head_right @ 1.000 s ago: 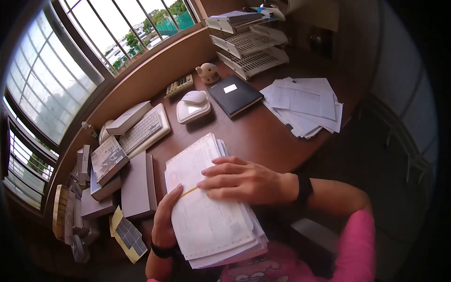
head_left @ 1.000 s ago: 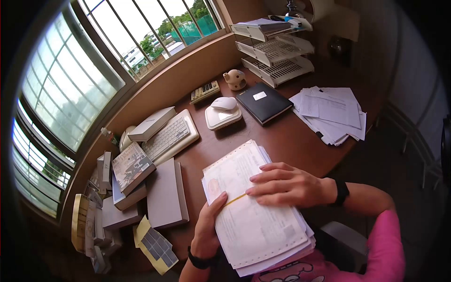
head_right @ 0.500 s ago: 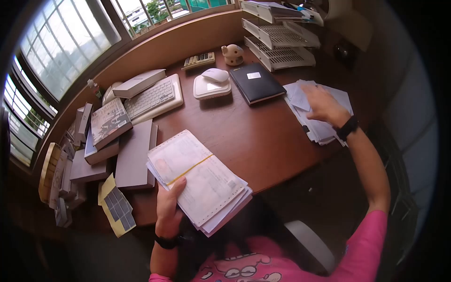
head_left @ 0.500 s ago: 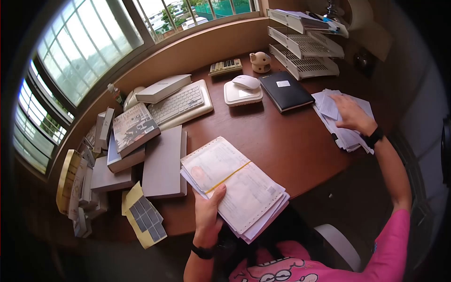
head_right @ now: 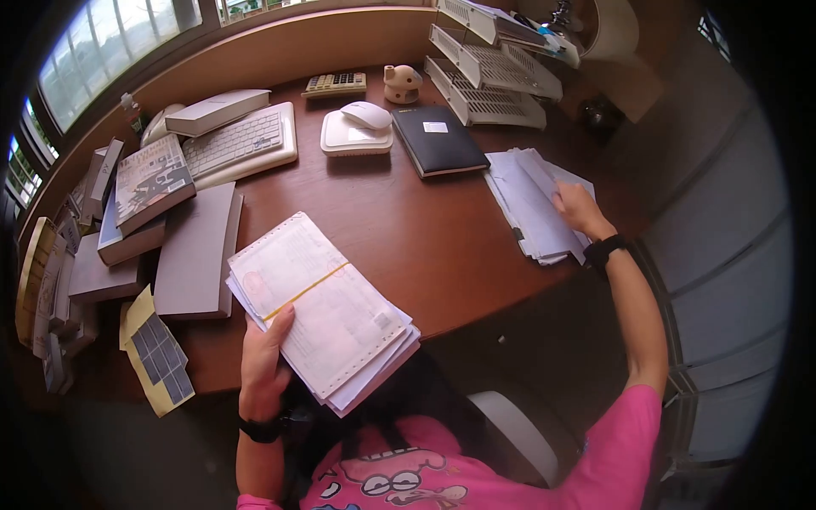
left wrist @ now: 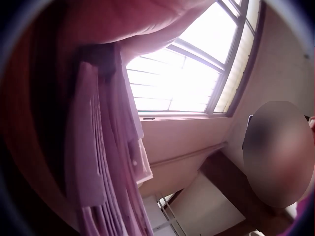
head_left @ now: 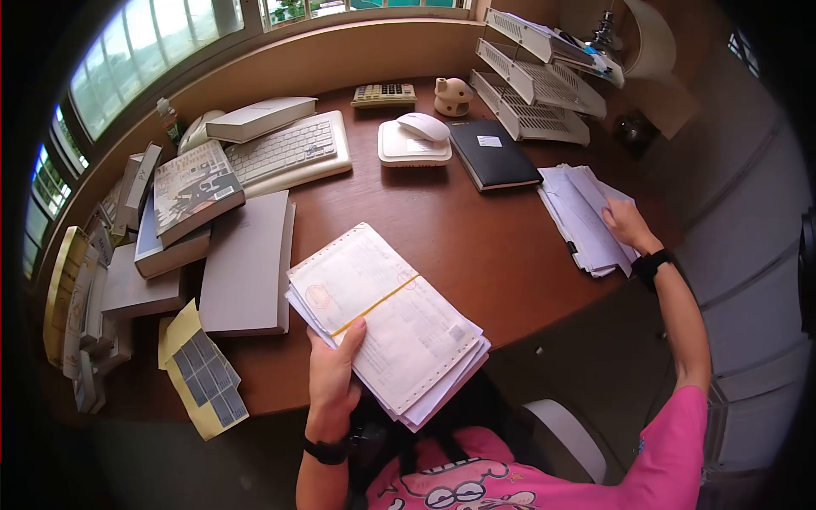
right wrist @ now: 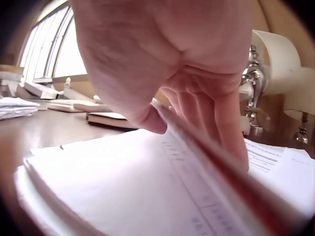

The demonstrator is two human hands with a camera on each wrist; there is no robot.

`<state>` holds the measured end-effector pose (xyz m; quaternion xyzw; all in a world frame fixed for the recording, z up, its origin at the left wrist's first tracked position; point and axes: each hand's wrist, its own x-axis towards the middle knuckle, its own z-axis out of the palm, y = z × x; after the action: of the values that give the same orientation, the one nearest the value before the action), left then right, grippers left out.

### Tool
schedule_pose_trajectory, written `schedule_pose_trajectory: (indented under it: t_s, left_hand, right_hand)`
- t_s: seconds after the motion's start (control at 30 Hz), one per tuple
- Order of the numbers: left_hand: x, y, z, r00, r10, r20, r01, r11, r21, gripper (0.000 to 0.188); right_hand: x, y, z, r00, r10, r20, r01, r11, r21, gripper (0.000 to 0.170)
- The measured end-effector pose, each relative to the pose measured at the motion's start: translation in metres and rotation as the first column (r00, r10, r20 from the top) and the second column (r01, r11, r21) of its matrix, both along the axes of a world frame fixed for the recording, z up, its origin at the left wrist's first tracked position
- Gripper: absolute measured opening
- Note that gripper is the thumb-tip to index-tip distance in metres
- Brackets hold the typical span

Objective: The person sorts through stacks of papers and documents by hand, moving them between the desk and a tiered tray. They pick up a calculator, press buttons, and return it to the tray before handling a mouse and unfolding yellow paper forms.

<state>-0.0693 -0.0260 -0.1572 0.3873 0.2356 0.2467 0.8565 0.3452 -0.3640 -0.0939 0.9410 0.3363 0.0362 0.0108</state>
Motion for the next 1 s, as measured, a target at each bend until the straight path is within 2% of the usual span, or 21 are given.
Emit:
schedule_pose_trajectory:
  t_s: [0.07,0.1,0.2,0.23,0.33,0.37,0.43,0.47,0.53,0.6,0.67,0.73,0.77,0.8,0.83,0.9,0.97,1.0]
  left_hand:
    - [0.0,-0.002,0.0,1.0,-0.003,0.009,0.003,1.0,-0.018,0.062]
    - [0.0,-0.002,-0.002,1.0,0.018,0.0,-0.018,1.0,-0.004,0.059]
    - [-0.002,-0.002,-0.003,0.999,0.038,-0.006,-0.038,0.999,0.007,0.057]
    - [-0.002,-0.002,-0.002,1.0,0.026,-0.004,-0.026,1.0,0.015,0.057]
    - [-0.002,-0.002,-0.001,1.0,0.024,-0.017,-0.024,1.0,0.018,0.057]
    - [-0.002,-0.002,-0.001,0.999,0.024,-0.023,-0.024,1.0,0.02,0.057]
    - [-0.002,-0.001,-0.002,1.0,0.012,0.007,-0.012,1.0,0.018,0.064]
    - [-0.001,-0.001,-0.001,0.999,0.033,0.003,-0.033,0.999,0.017,0.064]
    - [0.001,-0.006,0.003,0.996,0.042,0.084,-0.05,0.995,0.092,0.062]
    - [0.002,-0.01,0.012,0.992,0.07,0.102,-0.087,0.981,0.171,0.066]
    - [0.003,-0.018,0.034,0.978,0.159,0.136,-0.205,0.853,0.479,0.069]
    - [-0.002,-0.033,0.082,0.979,0.185,0.084,-0.189,0.676,0.712,0.068]
    - [-0.004,-0.035,0.092,0.976,0.175,0.128,-0.198,0.48,0.855,0.066]
    - [-0.005,-0.037,0.103,0.967,0.172,0.19,-0.23,0.259,0.938,0.064]
    - [0.0,-0.036,0.112,0.964,0.13,0.231,-0.242,0.073,0.968,0.061]
    - [0.01,-0.033,0.132,0.942,0.034,0.334,-0.31,-0.291,0.905,0.056]
    - [0.01,-0.037,0.128,0.946,0.049,0.319,-0.269,-0.426,0.864,0.055]
    - [0.012,-0.036,0.119,0.97,0.063,0.234,-0.178,-0.468,0.866,0.055]
  right_hand:
    - [-0.005,-0.003,0.011,0.999,0.034,0.023,-0.039,0.941,0.336,0.029]
    - [-0.007,-0.003,0.017,0.997,-0.068,0.042,0.051,0.95,0.307,0.03]
    - [-0.027,-0.001,0.023,0.99,-0.103,0.099,0.058,0.925,0.375,0.03]
    - [-0.042,0.008,0.024,0.984,-0.06,0.168,-0.005,0.932,0.363,0.031]
    - [-0.058,0.018,0.021,0.997,-0.078,0.001,0.075,0.967,0.242,0.035]
    - [-0.062,0.019,0.018,0.997,-0.078,-0.005,0.077,0.967,0.244,0.035]
    - [-0.077,0.031,0.017,0.956,0.215,-0.202,-0.179,0.967,0.184,0.04]
    - [-0.092,0.042,0.021,0.971,0.108,-0.215,-0.08,0.988,0.134,0.047]
    - [-0.113,0.059,0.014,0.937,0.348,0.02,-0.34,0.9,0.272,0.054]
    - [-0.163,0.091,0.032,0.867,0.418,-0.273,-0.265,0.849,0.457,0.063]
    - [-0.208,0.115,0.052,0.746,0.42,-0.516,-0.165,0.869,0.467,0.064]
    - [-0.229,0.125,0.053,0.61,0.505,-0.611,-0.083,0.807,0.585,0.063]
    - [-0.233,0.128,0.058,0.449,0.567,-0.69,-0.038,0.784,0.62,0.061]
    - [-0.236,0.129,0.052,0.439,0.576,-0.689,-0.052,0.782,0.621,0.061]
    - [-0.239,0.129,0.04,0.251,0.648,-0.719,0.307,0.651,0.695,0.067]
    - [-0.242,0.131,0.037,0.076,0.74,-0.668,0.64,0.477,0.602,0.073]
    - [-0.241,0.134,0.048,-0.028,0.844,-0.536,0.662,0.417,0.623,0.076]
    - [-0.24,0.137,0.05,-0.076,0.885,-0.459,0.678,0.383,0.627,0.078]
